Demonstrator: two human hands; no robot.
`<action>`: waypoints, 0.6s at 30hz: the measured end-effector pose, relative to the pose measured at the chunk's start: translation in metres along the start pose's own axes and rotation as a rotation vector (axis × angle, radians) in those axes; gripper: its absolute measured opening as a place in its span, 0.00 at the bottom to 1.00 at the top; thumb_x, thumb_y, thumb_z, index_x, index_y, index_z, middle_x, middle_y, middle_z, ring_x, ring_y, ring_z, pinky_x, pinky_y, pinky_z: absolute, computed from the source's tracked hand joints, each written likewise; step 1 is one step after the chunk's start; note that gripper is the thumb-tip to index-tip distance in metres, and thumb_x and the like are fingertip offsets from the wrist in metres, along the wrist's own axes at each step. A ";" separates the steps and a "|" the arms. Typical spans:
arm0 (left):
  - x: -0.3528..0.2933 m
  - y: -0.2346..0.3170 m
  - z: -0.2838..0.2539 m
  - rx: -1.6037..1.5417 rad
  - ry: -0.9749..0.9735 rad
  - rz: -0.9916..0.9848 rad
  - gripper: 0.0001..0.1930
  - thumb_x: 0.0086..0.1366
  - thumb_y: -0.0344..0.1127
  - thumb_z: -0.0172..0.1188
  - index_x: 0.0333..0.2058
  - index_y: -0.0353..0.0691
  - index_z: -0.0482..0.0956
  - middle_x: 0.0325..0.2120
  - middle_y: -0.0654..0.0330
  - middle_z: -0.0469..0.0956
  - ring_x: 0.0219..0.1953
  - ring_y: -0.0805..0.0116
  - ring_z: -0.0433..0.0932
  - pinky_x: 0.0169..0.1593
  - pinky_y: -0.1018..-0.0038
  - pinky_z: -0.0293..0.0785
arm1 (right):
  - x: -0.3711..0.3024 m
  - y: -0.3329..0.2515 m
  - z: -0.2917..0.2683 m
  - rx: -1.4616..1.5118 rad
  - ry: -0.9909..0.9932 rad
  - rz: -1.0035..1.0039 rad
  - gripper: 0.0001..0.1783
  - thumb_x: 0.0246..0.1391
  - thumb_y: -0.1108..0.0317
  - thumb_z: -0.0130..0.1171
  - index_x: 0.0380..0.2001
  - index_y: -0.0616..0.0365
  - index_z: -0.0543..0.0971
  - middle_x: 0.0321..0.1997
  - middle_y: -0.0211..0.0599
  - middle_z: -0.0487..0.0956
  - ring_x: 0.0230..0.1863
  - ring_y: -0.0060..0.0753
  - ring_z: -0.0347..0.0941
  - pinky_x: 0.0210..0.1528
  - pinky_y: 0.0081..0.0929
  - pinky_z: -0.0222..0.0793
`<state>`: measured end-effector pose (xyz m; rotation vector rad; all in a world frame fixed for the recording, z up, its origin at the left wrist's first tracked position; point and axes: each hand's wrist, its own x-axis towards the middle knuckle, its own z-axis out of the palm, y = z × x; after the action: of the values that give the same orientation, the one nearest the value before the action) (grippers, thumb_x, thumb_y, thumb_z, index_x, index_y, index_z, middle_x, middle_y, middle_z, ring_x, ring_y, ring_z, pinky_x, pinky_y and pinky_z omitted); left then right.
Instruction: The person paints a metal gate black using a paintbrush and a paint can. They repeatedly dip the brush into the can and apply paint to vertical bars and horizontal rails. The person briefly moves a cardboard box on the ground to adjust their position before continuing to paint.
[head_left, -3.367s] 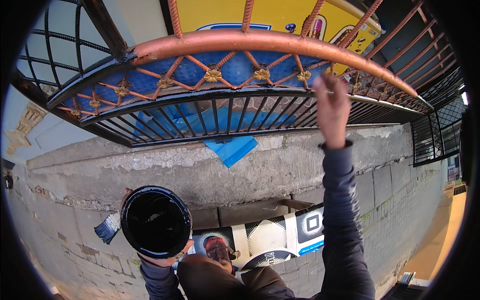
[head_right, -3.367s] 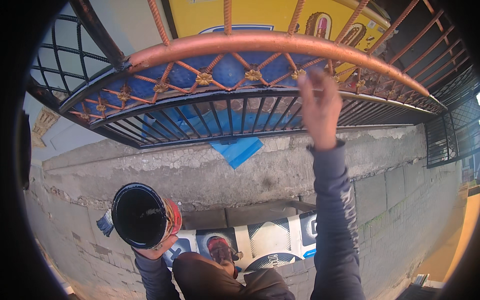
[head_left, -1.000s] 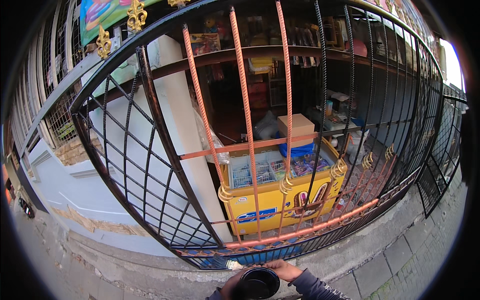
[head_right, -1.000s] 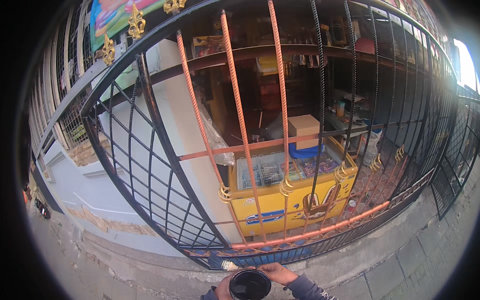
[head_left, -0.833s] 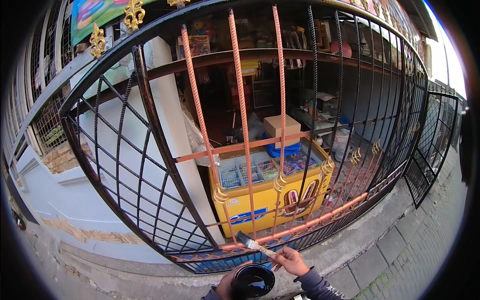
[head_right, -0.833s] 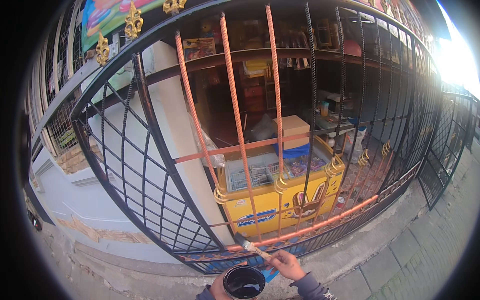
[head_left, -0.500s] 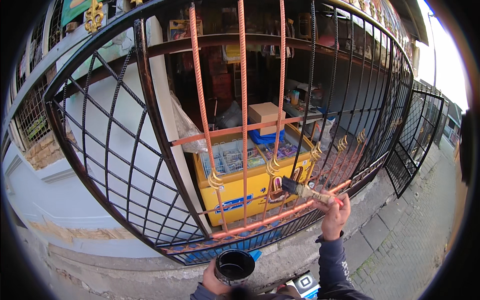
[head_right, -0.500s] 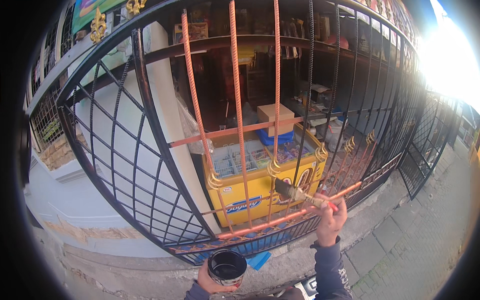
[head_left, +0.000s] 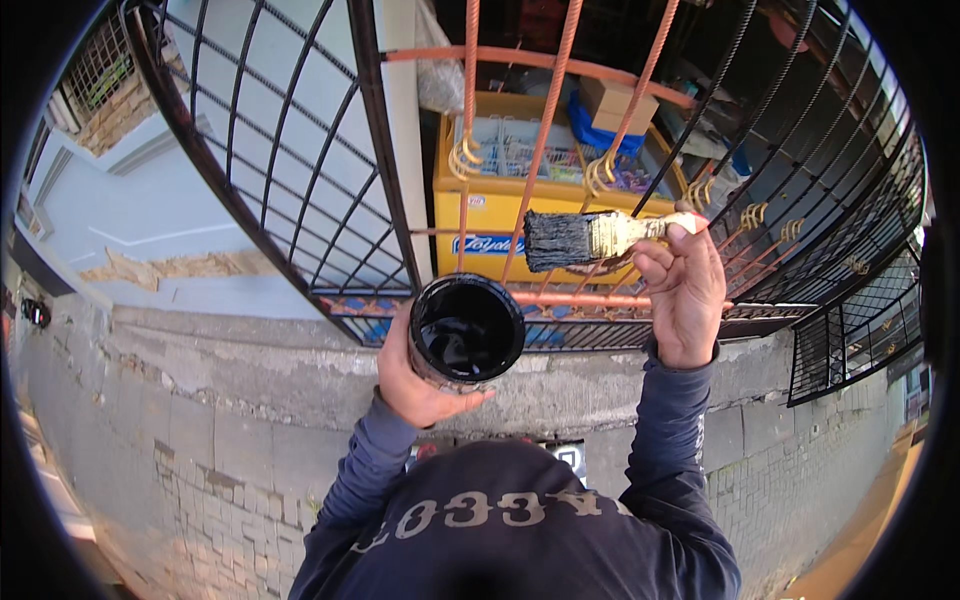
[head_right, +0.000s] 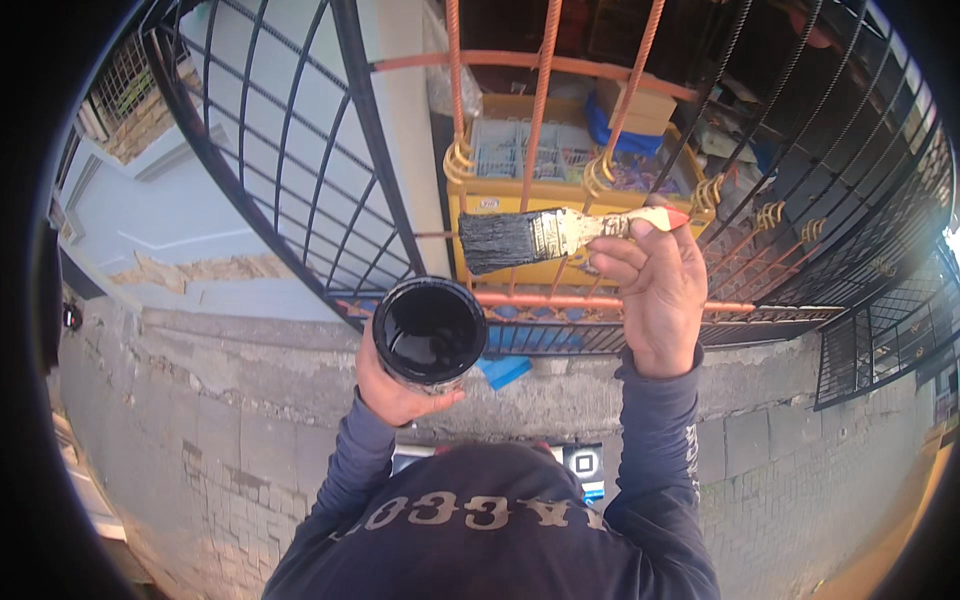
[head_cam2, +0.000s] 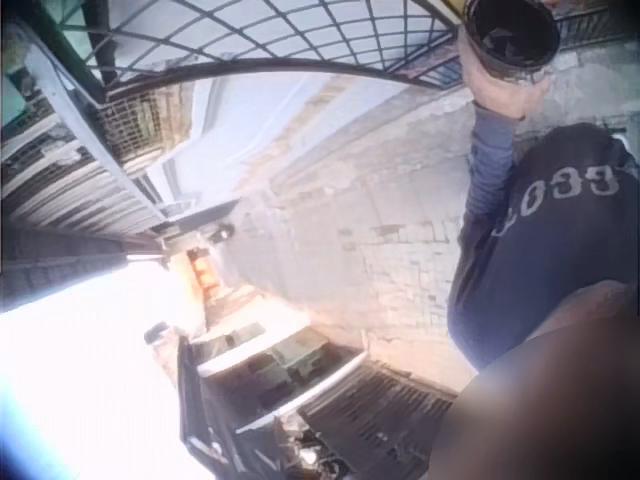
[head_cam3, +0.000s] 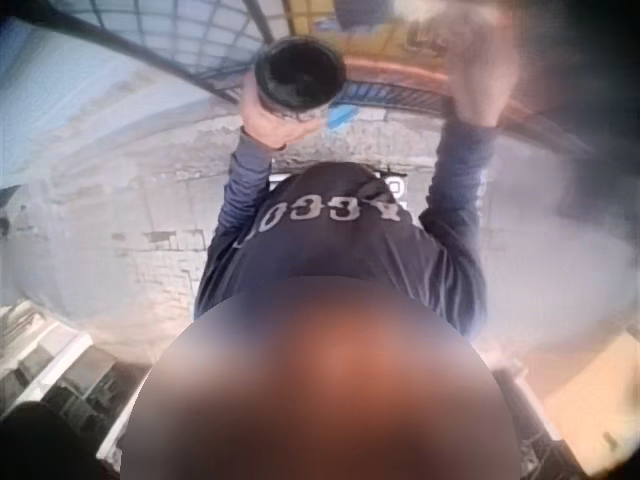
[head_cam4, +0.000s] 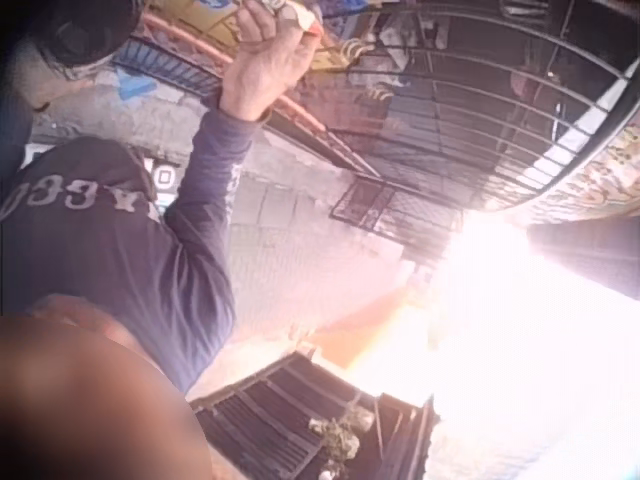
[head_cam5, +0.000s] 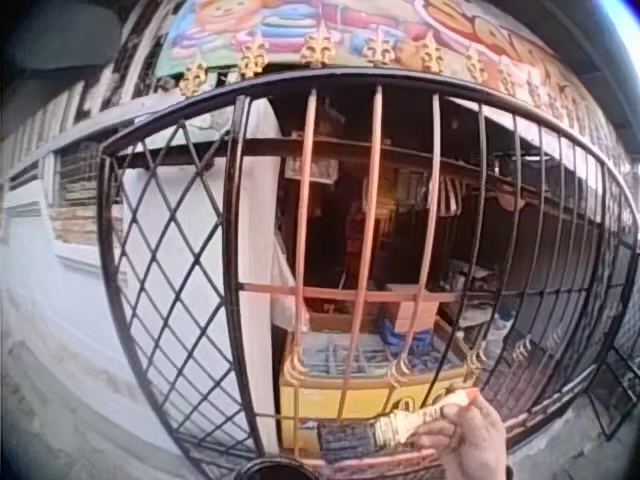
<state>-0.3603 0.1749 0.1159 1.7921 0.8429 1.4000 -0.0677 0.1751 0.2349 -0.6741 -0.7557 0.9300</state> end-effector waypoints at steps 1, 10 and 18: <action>-0.003 0.001 0.004 -0.037 0.023 0.000 0.57 0.35 0.36 0.87 0.64 0.30 0.64 0.56 0.48 0.76 0.59 0.58 0.78 0.63 0.63 0.74 | -0.003 0.000 -0.001 -0.012 -0.036 0.039 0.18 0.65 0.76 0.55 0.57 0.65 0.69 0.43 0.42 0.80 0.37 0.44 0.87 0.38 0.31 0.89; -0.021 -0.004 0.016 0.290 0.225 0.199 0.58 0.37 0.41 0.88 0.65 0.28 0.63 0.58 0.41 0.72 0.59 0.49 0.77 0.63 0.61 0.73 | -0.036 -0.020 0.028 -0.669 -0.800 -0.438 0.22 0.51 0.74 0.72 0.44 0.65 0.71 0.40 0.48 0.83 0.35 0.39 0.85 0.39 0.31 0.83; -0.029 0.002 0.007 0.400 0.216 0.250 0.55 0.45 0.41 0.84 0.67 0.30 0.60 0.60 0.42 0.74 0.60 0.50 0.77 0.66 0.58 0.71 | -0.033 0.008 0.064 -0.874 -1.232 -0.491 0.20 0.47 0.77 0.72 0.44 0.60 0.77 0.35 0.41 0.81 0.34 0.45 0.81 0.36 0.37 0.77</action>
<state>-0.3595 0.1490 0.1009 2.1293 1.1039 1.7009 -0.1355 0.1610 0.2557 -0.5441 -2.3874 0.4357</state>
